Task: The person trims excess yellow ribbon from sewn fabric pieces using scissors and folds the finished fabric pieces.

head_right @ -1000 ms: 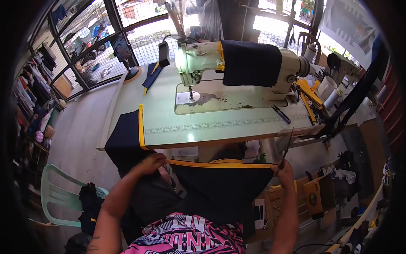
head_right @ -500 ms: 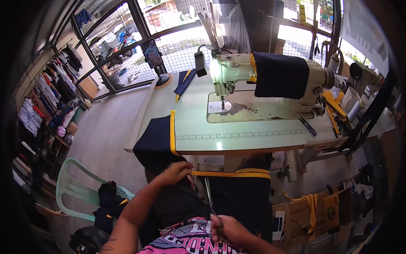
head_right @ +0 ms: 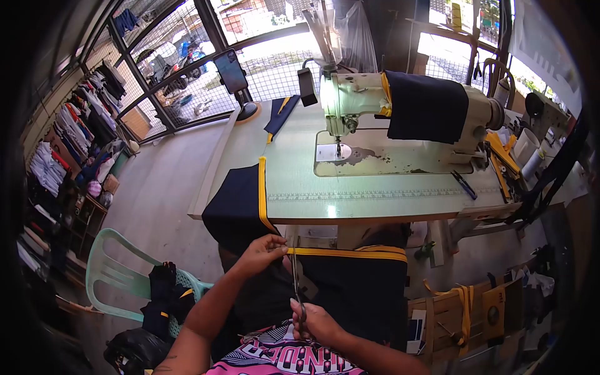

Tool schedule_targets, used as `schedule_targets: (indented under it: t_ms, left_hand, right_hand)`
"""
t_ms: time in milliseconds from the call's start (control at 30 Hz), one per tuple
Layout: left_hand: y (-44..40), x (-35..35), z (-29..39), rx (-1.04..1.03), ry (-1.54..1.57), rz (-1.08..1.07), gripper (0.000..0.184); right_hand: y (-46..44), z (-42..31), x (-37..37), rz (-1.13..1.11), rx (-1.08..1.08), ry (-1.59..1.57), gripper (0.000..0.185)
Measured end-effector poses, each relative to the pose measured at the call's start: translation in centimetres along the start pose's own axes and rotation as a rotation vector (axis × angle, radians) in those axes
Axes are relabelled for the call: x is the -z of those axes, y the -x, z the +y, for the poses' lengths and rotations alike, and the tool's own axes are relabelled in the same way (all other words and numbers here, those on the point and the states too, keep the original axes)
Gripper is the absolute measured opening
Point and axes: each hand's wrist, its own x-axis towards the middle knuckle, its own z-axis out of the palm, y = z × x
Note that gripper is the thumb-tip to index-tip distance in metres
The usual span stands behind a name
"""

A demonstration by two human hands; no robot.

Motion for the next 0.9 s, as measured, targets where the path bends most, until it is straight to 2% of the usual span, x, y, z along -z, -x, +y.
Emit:
schedule_targets:
  t_ms: [200, 533, 900]
  left_hand:
    - [-0.1, -0.1, 0.5, 0.072, 0.011, -0.021, 0.027]
    - [0.0, -0.2, -0.3, 0.091, 0.038, -0.003, 0.025]
    - [0.1, -0.4, 0.0, 0.086, 0.001, 0.020, 0.024]
  right_hand:
    - [-0.2, 0.2, 0.2, 0.008, 0.005, 0.080, 0.045]
    - [-0.1, 0.1, -0.4, 0.036, 0.041, 0.141, 0.038]
    - [-0.1, 0.2, -0.4, 0.039, 0.033, 0.267, 0.037]
